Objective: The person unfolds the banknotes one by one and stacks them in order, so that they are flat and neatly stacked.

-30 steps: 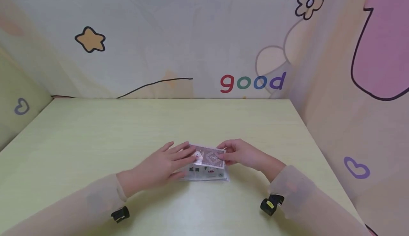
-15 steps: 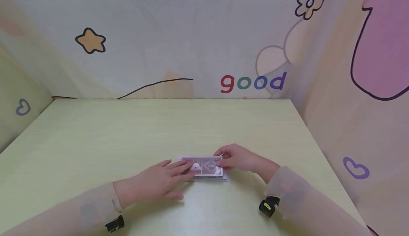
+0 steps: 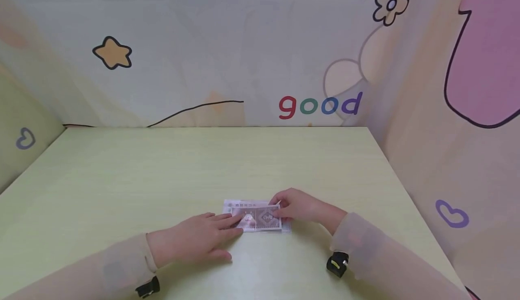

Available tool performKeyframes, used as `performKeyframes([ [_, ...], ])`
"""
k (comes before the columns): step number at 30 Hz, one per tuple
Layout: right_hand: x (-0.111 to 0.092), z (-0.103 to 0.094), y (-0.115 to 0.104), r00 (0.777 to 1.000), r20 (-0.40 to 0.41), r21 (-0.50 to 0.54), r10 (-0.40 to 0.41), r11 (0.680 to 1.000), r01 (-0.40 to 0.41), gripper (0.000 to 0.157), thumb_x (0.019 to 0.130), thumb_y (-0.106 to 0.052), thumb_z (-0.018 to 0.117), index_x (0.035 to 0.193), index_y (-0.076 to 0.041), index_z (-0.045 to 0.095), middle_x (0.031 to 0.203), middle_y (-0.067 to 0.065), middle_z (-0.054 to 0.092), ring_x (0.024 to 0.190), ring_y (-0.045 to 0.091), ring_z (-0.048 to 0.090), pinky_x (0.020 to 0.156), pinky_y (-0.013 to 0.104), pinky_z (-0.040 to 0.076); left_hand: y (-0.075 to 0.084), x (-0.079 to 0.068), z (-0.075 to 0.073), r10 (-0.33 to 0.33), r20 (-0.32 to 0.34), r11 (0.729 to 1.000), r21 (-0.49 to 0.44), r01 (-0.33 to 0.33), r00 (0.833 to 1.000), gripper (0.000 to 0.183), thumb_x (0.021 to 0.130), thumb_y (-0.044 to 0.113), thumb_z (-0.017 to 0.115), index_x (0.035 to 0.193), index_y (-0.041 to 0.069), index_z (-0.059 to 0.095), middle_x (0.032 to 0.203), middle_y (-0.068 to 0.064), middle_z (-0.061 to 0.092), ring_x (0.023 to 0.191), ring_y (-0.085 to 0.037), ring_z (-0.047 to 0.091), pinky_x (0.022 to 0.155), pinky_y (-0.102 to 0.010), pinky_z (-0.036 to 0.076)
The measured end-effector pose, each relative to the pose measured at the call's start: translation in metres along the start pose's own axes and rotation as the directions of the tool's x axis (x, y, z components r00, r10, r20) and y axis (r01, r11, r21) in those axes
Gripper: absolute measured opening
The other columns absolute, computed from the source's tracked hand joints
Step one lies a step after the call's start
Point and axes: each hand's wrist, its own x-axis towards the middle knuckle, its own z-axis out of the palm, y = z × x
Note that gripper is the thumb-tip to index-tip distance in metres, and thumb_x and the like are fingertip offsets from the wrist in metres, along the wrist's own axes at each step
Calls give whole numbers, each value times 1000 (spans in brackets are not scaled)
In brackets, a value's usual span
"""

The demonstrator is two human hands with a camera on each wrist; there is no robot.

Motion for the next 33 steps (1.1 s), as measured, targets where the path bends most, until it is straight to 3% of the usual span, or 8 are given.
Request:
performKeyframes([
  [9,-1,4,-8,1000,-23,-155,-19,988,15,20,88,-11,63,107,-4,63,66,-3,50,61,12,44,59,25,37,-3,-1,0,35,-22,999,1,-35,999,61,93,56,42,139,16,45,147,-8,34,131,-21,38,98,-36,40],
  [14,-1,6,-13,999,-40,-186,-16,983,8,18,88,-10,64,105,-5,63,71,-2,53,63,11,46,60,26,39,-4,-2,-1,63,-44,998,2,-63,997,60,92,55,45,137,17,48,145,-11,36,128,-22,41,99,-31,40],
  [20,-2,12,-19,995,-102,-288,13,957,-42,19,85,-9,67,103,-7,63,82,-2,58,71,13,49,67,29,44,-5,-1,1,77,-48,997,4,-76,996,60,91,56,45,137,17,49,146,-10,36,131,-23,38,100,-35,38],
  [23,-5,17,-23,990,-144,-421,6,905,-67,24,84,-11,69,107,-7,64,90,0,59,78,14,52,74,33,47,-5,-1,2,79,-56,997,5,-79,995,59,91,56,45,136,17,49,145,-10,37,131,-23,38,100,-37,39],
  [26,-11,21,-27,983,-170,-577,-65,816,-46,31,82,-14,72,111,-6,64,103,6,60,90,20,56,80,37,49,-5,-1,2,83,-65,996,14,-83,994,59,91,55,45,136,17,50,144,-11,38,129,-23,40,99,-37,40],
  [29,-19,25,-30,968,-157,-705,-195,708,28,31,81,-12,73,110,-7,64,115,11,59,102,27,57,84,40,49,-5,-1,2,91,-79,996,19,-89,993,58,92,54,45,135,16,51,143,-12,40,127,-24,43,98,-37,40],
  [33,-28,32,-32,934,-41,-826,-354,539,168,31,84,-12,69,113,-4,64,122,15,58,107,30,57,84,40,50,-5,-1,2,93,-87,996,26,-91,992,57,92,54,46,134,15,52,142,-12,40,125,-24,45,98,-37,41],
])
